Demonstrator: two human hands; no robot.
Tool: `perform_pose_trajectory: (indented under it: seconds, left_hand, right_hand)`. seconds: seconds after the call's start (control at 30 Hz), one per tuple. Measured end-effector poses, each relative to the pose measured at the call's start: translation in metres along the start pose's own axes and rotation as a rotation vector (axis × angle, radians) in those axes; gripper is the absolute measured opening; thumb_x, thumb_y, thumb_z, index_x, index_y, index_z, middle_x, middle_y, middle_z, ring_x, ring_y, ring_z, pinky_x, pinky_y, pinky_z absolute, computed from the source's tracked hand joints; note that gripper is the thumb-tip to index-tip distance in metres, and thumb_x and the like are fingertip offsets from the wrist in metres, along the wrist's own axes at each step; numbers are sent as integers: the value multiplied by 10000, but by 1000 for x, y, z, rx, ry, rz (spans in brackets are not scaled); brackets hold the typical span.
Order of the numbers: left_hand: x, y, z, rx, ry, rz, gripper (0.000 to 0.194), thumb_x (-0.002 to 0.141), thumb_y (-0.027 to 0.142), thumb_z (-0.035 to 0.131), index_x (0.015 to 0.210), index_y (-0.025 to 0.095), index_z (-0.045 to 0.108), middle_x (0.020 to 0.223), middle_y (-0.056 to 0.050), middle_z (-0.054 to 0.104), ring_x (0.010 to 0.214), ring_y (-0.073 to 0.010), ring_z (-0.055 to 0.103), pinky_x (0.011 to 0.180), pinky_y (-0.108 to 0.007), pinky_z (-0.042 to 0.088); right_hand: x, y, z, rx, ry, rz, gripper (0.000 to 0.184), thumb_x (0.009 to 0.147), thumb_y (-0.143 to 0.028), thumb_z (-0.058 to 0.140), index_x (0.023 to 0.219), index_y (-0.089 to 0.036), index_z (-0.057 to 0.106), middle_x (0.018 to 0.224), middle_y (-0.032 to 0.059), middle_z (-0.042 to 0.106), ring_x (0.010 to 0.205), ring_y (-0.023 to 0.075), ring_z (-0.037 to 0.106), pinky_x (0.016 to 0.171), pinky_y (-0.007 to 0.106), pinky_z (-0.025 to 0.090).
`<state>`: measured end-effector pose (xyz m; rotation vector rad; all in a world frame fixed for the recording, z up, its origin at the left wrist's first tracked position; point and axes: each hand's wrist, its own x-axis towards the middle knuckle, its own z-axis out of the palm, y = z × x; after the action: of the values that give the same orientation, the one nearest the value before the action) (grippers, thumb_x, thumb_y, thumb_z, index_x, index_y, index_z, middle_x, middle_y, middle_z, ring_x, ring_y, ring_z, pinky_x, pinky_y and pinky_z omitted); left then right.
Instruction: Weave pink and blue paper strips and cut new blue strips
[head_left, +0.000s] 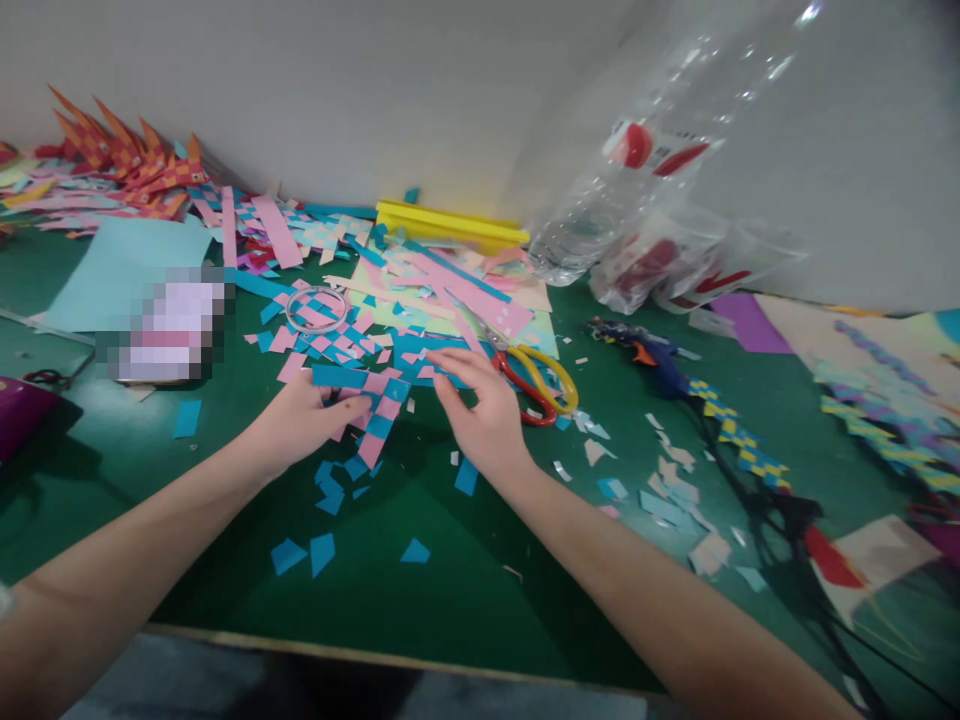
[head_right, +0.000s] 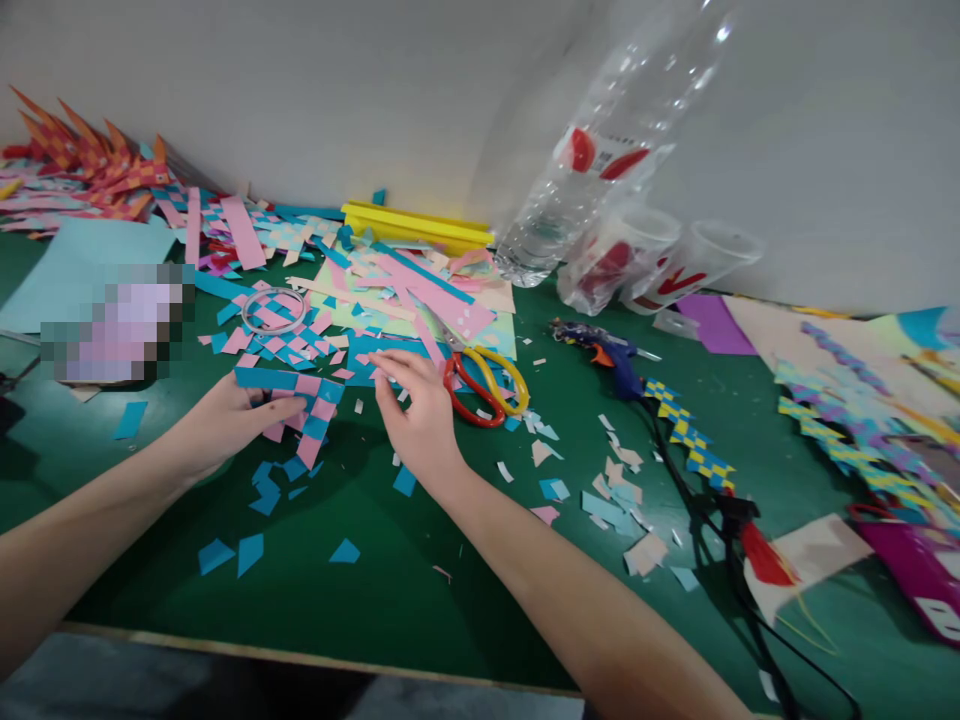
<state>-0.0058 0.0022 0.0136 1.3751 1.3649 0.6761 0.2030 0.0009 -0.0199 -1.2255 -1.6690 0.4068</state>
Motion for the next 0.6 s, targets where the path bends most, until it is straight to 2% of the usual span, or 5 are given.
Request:
perform_pose_trajectory:
  seconds: [0.1, 0.2, 0.33, 0.47, 0.6]
  left_hand:
    - [1, -3, 0, -10, 1, 5, 318, 712, 437, 693, 854, 161, 631, 780, -38, 682, 724, -192, 646, 576, -276, 495]
    - [2, -6, 0, 51, 0, -5, 302, 713, 445, 681, 826, 166, 657, 757, -35, 684, 686, -181, 635, 562, -273, 489]
    - [2, -8, -1, 130, -68, 26, 249, 723, 425, 665, 726, 177, 689, 672, -25, 672, 604, -164, 607, 526, -259, 469]
    - [0, -5, -1, 181, -108, 47, 237, 715, 403, 674, 650, 175, 674, 571, -7, 618, 482, -135, 543, 455, -246, 420]
    - [-1, -2, 2, 135, -81, 47, 210, 696, 394, 698, 727, 188, 671, 604, -5, 626, 517, -150, 564, 463, -257, 440]
  right_hand:
    - [-5, -8, 1, 80, -60, -27, 214, 873, -215, 511, 986, -255, 688, 1106, 59, 666, 1052, 194, 623, 901, 413, 508]
    - [-10, -16, 3, 194, -150, 46, 150, 829, -280, 602, 956, -231, 663, 875, 19, 701, 845, 171, 661, 828, 369, 530]
    - [-14, -20, 4, 200, -162, 123, 107, 771, -307, 665, 758, -215, 612, 704, -14, 661, 673, 144, 628, 670, 296, 522]
    - [-13, -23, 3, 88, -146, 86, 86, 762, -270, 650, 755, -217, 583, 685, -17, 641, 661, 148, 610, 671, 310, 500]
    - [-13, -24, 3, 87, -150, 0, 125, 792, -252, 611, 903, -226, 562, 796, -1, 646, 703, 150, 614, 724, 332, 510]
